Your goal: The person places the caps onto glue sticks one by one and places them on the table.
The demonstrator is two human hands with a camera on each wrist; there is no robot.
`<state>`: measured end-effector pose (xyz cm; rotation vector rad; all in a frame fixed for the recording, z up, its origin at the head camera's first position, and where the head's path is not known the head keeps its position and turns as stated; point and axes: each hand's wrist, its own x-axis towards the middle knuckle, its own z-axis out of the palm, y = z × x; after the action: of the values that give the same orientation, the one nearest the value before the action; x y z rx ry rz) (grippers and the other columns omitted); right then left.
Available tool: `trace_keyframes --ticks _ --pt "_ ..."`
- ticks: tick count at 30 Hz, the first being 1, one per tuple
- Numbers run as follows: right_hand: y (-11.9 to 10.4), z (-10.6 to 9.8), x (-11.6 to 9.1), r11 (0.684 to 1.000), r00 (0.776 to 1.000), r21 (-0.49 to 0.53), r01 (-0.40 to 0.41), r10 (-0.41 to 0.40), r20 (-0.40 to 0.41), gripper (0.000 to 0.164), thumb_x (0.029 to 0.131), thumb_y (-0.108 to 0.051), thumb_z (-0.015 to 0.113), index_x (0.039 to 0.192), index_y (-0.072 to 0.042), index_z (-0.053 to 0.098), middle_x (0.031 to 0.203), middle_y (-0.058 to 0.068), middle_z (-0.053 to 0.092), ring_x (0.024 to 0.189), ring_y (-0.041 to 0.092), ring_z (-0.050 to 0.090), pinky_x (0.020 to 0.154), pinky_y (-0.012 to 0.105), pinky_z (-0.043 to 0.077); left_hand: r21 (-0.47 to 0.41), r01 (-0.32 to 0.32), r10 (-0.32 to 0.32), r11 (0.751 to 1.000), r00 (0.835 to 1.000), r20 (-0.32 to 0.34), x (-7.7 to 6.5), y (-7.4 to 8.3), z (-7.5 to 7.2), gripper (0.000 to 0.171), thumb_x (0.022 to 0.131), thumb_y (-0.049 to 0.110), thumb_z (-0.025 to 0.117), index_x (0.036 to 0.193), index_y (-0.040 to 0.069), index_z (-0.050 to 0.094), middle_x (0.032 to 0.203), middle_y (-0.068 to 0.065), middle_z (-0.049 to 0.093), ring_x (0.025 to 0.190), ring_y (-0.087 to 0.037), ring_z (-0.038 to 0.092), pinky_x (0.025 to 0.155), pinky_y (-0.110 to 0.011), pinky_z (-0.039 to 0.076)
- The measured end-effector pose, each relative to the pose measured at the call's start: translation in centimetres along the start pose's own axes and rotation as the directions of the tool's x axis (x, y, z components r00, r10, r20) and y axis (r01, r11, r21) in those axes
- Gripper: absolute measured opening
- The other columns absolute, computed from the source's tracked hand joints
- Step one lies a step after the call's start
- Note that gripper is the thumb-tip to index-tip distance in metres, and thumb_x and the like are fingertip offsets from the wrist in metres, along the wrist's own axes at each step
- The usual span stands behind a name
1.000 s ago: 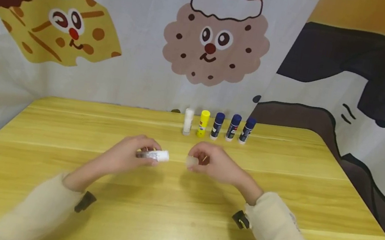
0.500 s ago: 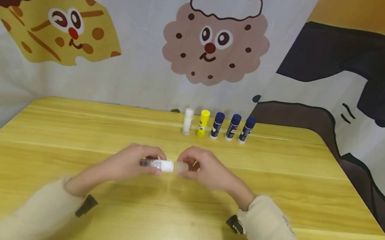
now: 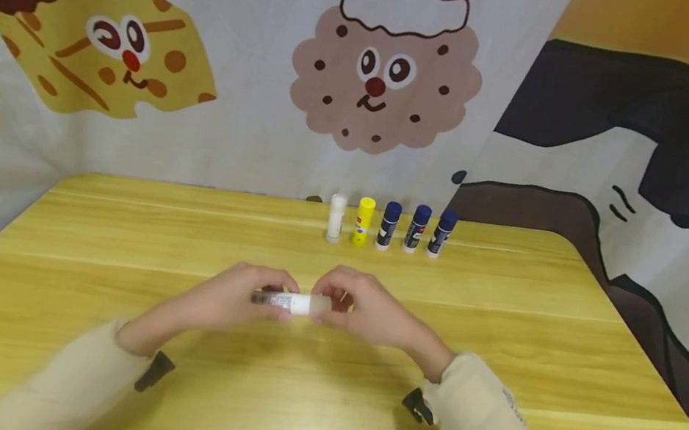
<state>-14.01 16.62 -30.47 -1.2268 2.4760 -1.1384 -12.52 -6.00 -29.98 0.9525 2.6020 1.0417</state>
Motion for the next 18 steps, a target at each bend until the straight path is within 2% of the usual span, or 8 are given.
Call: trace_keyframes --ticks 10,18 --pt "-0.20 0.14 -0.04 1.000 1.000 -0.005 0.019 -0.019 -0.009 0.019 0.082 -0.009 0.068 0.099 -0.008 0.059 0.087 -0.001 0.054 0.071 0.011 0.050 0.063 0.026 0.048 -0.004 0.010 -0.010 1.000 1.000 0.002 -0.12 0.16 -0.02 0.017 0.082 0.015 0.069 0.097 0.008 0.063 0.080 0.002 0.061 0.066 -0.010 0.052 0.060 -0.027 0.045" --pt "-0.28 0.29 0.01 0.999 1.000 0.046 0.012 -0.011 -0.014 0.021 0.081 -0.003 0.068 0.099 -0.007 0.059 0.094 0.001 0.056 0.075 0.011 0.054 0.066 0.027 0.051 0.003 0.000 0.000 1.000 1.000 -0.002 -0.17 0.29 -0.09 0.017 0.082 0.015 0.069 0.096 0.008 0.063 0.081 0.002 0.061 0.066 -0.009 0.052 0.060 -0.026 0.045"
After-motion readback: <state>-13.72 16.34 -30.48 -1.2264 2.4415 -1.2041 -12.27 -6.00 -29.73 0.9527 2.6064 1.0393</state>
